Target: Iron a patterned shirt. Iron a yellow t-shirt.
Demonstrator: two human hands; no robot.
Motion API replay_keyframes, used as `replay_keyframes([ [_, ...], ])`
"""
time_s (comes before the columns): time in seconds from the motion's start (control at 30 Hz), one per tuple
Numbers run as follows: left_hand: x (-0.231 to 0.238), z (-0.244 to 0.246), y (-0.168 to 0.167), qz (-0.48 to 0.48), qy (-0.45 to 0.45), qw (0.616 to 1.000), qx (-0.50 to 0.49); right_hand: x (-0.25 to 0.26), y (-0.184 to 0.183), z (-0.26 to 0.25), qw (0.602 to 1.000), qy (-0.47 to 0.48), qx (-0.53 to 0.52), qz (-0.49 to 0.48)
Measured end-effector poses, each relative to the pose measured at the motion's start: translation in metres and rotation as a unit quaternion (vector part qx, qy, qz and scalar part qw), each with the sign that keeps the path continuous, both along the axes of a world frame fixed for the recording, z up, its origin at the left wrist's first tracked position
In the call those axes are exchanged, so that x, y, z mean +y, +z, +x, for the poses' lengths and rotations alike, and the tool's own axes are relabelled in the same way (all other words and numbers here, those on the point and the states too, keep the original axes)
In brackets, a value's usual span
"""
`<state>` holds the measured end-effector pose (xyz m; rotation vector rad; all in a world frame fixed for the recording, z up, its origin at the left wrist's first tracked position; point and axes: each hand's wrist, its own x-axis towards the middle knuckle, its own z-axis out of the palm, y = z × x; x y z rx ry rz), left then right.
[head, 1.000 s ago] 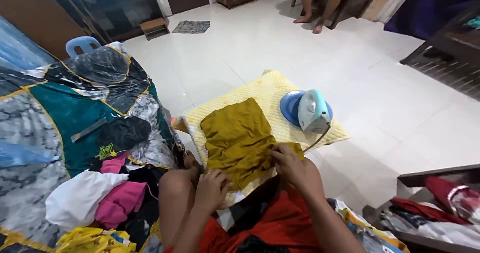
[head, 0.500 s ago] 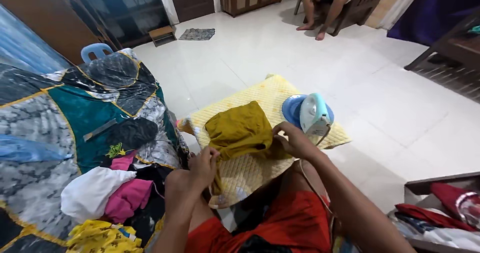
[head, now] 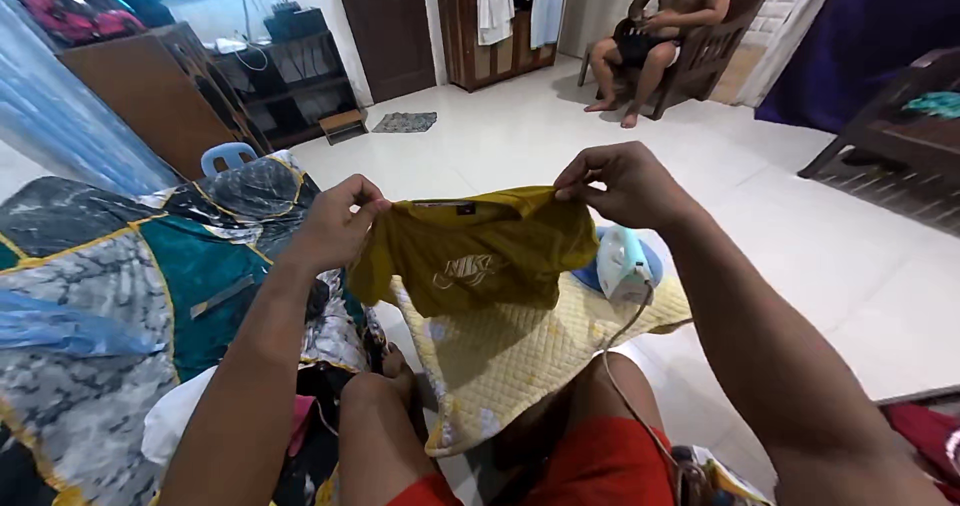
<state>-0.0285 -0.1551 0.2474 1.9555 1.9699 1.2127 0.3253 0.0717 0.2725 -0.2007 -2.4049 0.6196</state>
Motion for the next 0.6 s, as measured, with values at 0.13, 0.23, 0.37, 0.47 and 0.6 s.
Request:
replay_keyframes([
  [0.13, 0.003, 0.004, 0.016, 0.009, 0.052, 0.998, 0.023, -0.007, 0.021, -0.005, 0.994, -0.075, -0.005, 0.074],
  [0.23, 0.008, 0.009, 0.027, 0.037, 0.085, 0.995, 0.041, -0.016, 0.032, -0.015, 0.985, -0.128, 0.004, 0.114],
  [0.37, 0.015, 0.014, 0.045, 0.076, 0.104, 0.989, 0.07, -0.023, 0.047, -0.025, 0.978, -0.18, 0.005, 0.109],
  [0.47, 0.017, 0.015, 0.063, 0.109, 0.105, 0.981, 0.123, -0.02, 0.056, -0.031, 0.974, -0.198, 0.031, 0.106],
  [0.6, 0.011, 0.01, 0.089, 0.129, 0.087, 0.974, 0.167, -0.013, 0.067, -0.025, 0.969, -0.2, 0.064, 0.13],
])
